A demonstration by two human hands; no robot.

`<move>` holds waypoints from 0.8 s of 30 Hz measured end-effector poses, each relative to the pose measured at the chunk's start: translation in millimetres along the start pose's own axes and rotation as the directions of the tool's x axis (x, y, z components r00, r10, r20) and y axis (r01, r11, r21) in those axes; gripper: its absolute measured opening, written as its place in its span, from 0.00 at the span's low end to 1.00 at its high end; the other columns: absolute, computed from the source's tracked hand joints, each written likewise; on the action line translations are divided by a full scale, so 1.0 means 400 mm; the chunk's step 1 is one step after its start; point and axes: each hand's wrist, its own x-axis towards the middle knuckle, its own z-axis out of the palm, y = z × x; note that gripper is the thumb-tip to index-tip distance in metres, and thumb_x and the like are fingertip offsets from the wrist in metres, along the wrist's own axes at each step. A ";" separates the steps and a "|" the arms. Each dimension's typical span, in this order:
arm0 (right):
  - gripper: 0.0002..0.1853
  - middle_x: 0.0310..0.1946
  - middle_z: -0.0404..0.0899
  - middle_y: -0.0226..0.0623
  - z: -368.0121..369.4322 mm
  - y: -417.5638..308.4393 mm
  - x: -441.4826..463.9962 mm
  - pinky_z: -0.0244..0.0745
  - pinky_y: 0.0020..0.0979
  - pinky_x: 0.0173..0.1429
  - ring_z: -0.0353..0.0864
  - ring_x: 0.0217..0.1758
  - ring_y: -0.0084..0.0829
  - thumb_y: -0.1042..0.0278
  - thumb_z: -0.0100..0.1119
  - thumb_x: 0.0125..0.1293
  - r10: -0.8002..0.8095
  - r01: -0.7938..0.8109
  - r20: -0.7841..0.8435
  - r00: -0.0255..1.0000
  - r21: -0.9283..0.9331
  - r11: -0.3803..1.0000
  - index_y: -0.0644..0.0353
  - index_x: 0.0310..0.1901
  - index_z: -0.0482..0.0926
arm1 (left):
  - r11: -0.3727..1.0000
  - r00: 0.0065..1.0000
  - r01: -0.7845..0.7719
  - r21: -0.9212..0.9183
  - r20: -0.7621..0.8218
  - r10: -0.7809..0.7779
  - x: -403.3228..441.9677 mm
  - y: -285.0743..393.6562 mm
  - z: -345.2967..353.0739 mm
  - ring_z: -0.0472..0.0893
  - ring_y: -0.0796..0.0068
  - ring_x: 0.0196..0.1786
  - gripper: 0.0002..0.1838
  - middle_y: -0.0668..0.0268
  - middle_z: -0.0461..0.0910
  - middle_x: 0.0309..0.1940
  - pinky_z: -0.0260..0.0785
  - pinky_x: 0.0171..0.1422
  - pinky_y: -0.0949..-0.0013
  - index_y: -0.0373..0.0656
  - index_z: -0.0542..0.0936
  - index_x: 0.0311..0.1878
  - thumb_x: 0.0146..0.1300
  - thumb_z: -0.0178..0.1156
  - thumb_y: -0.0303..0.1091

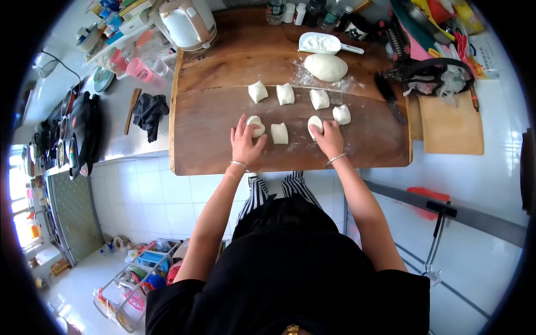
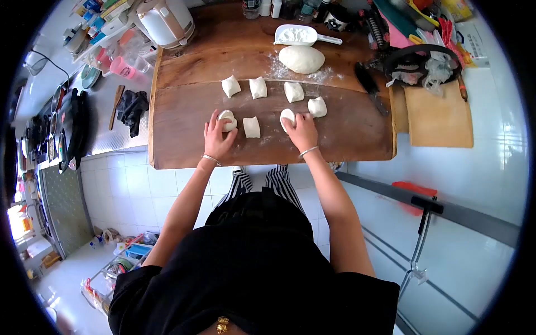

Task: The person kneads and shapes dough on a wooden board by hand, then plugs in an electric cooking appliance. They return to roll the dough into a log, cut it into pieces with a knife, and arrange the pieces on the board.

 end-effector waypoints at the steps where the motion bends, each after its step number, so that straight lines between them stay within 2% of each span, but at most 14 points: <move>1: 0.26 0.47 0.77 0.51 -0.020 -0.005 0.006 0.75 0.48 0.49 0.79 0.45 0.53 0.41 0.57 0.64 0.107 -0.110 0.165 0.981 0.009 0.994 0.63 0.40 0.76 | 1.000 1.000 0.006 0.007 -0.008 -0.006 0.008 -0.017 0.007 0.65 0.51 0.71 0.19 0.55 0.64 0.70 0.50 0.76 0.45 0.46 0.74 0.55 0.59 0.62 0.32; 3: 0.26 0.44 0.79 0.51 -0.028 0.015 0.018 0.75 0.48 0.47 0.79 0.44 0.53 0.41 0.56 0.65 0.070 -0.082 0.174 0.982 0.060 0.995 0.62 0.36 0.75 | 0.947 0.991 0.128 -0.294 0.005 -0.132 0.026 -0.035 0.020 0.71 0.49 0.65 0.19 0.53 0.72 0.63 0.63 0.69 0.52 0.43 0.75 0.55 0.61 0.63 0.34; 4: 0.25 0.43 0.80 0.51 -0.030 0.030 0.030 0.75 0.47 0.47 0.80 0.44 0.52 0.41 0.56 0.65 0.047 -0.075 0.246 0.968 0.106 0.991 0.61 0.39 0.76 | 0.961 0.993 0.041 -0.272 -0.092 -0.068 0.031 -0.031 0.028 0.76 0.48 0.59 0.19 0.53 0.77 0.56 0.70 0.60 0.56 0.43 0.74 0.55 0.61 0.63 0.32; 7: 0.24 0.42 0.82 0.50 -0.073 0.051 0.071 0.76 0.45 0.47 0.81 0.47 0.51 0.44 0.57 0.66 0.019 -0.127 0.284 0.959 0.368 0.921 0.59 0.49 0.78 | 0.978 0.988 0.105 -0.180 -0.096 -0.124 0.051 -0.023 0.041 0.76 0.48 0.57 0.19 0.54 0.78 0.54 0.70 0.61 0.55 0.43 0.74 0.56 0.61 0.62 0.29; 8: 0.24 0.43 0.82 0.50 -0.120 0.047 0.078 0.76 0.43 0.49 0.82 0.46 0.51 0.47 0.58 0.65 0.075 -0.152 0.223 0.972 0.356 0.922 0.55 0.55 0.77 | 0.979 0.986 0.111 -0.172 -0.102 -0.129 0.056 -0.021 0.044 0.76 0.48 0.57 0.19 0.54 0.78 0.54 0.70 0.61 0.55 0.43 0.74 0.56 0.61 0.62 0.29; 9: 0.25 0.50 0.80 0.48 -0.120 0.083 0.096 0.75 0.45 0.53 0.79 0.52 0.50 0.52 0.62 0.63 -0.089 0.097 -0.061 0.994 0.138 0.986 0.54 0.58 0.75 | 0.967 0.982 0.111 -0.227 -0.127 -0.142 0.061 -0.023 0.048 0.76 0.47 0.56 0.19 0.53 0.79 0.52 0.70 0.60 0.55 0.42 0.74 0.56 0.61 0.62 0.29; 11: 0.28 0.60 0.74 0.45 -0.139 0.135 0.134 0.72 0.49 0.58 0.74 0.60 0.50 0.56 0.65 0.60 -0.301 0.288 -0.193 0.934 -0.093 0.953 0.52 0.62 0.72 | 0.955 0.976 0.109 -0.276 -0.155 -0.156 0.062 -0.032 0.055 0.77 0.47 0.55 0.19 0.52 0.79 0.51 0.71 0.60 0.56 0.42 0.75 0.56 0.61 0.61 0.28; 12: 0.30 0.66 0.67 0.42 -0.132 0.153 0.133 0.69 0.52 0.62 0.68 0.65 0.50 0.58 0.66 0.58 -0.223 0.222 -0.081 0.971 -0.021 0.975 0.50 0.63 0.72 | 0.949 0.972 0.109 -0.295 -0.169 -0.164 0.060 -0.041 0.060 0.79 0.52 0.53 0.19 0.54 0.80 0.50 0.71 0.59 0.59 0.41 0.76 0.56 0.61 0.61 0.28; 14: 0.28 0.60 0.72 0.42 -0.091 0.212 0.133 0.72 0.46 0.61 0.72 0.61 0.49 0.61 0.68 0.56 -0.203 0.200 0.105 0.973 0.037 0.979 0.46 0.60 0.74 | 0.941 0.966 0.110 -0.320 -0.189 -0.177 0.054 -0.055 0.077 0.81 0.57 0.51 0.18 0.56 0.81 0.48 0.72 0.58 0.63 0.41 0.77 0.56 0.62 0.61 0.27; 16: 0.25 0.54 0.75 0.42 -0.112 0.222 0.112 0.75 0.40 0.58 0.75 0.58 0.46 0.63 0.69 0.55 -0.261 0.241 0.173 0.950 0.132 0.962 0.48 0.56 0.77 | 0.621 0.934 0.197 -0.759 -0.047 -0.354 0.051 -0.072 0.081 0.81 0.71 0.48 0.14 0.62 0.83 0.47 0.72 0.56 0.70 0.39 0.79 0.55 0.67 0.59 0.30; 19: 0.24 0.53 0.76 0.42 -0.111 0.267 0.095 0.75 0.41 0.58 0.76 0.56 0.45 0.61 0.69 0.56 -0.140 0.125 0.044 0.989 0.239 0.963 0.51 0.55 0.78 | 0.673 0.913 0.289 -0.681 -0.014 -0.407 0.039 -0.058 0.064 0.79 0.78 0.52 0.14 0.67 0.80 0.54 0.71 0.59 0.73 0.37 0.79 0.57 0.73 0.52 0.31; 21: 0.24 0.54 0.76 0.43 -0.132 0.277 0.118 0.75 0.42 0.58 0.76 0.57 0.45 0.58 0.69 0.57 -0.208 0.207 -0.006 0.978 0.140 0.968 0.55 0.54 0.78 | 0.736 0.918 0.328 -0.592 0.014 -0.397 0.052 -0.042 0.065 0.79 0.72 0.55 0.16 0.64 0.81 0.54 0.69 0.63 0.69 0.38 0.80 0.56 0.75 0.50 0.35; 23: 0.23 0.56 0.75 0.44 -0.151 0.265 0.149 0.75 0.42 0.58 0.76 0.58 0.46 0.55 0.68 0.60 -0.306 0.309 -0.101 0.947 0.021 0.951 0.57 0.53 0.79 | 0.972 0.930 0.088 -0.219 -0.331 -0.159 0.069 -0.047 0.082 0.77 0.62 0.60 0.16 0.62 0.82 0.52 0.66 0.67 0.61 0.39 0.81 0.52 0.73 0.49 0.37; 24: 0.19 0.58 0.76 0.45 -0.172 0.246 0.191 0.77 0.39 0.55 0.79 0.56 0.42 0.57 0.66 0.63 -0.288 0.308 -0.130 0.949 0.181 0.934 0.58 0.52 0.79 | 0.936 0.918 0.158 -0.313 -0.303 -0.256 0.079 -0.053 0.082 0.72 0.55 0.65 0.16 0.60 0.82 0.53 0.61 0.70 0.56 0.41 0.82 0.50 0.74 0.47 0.38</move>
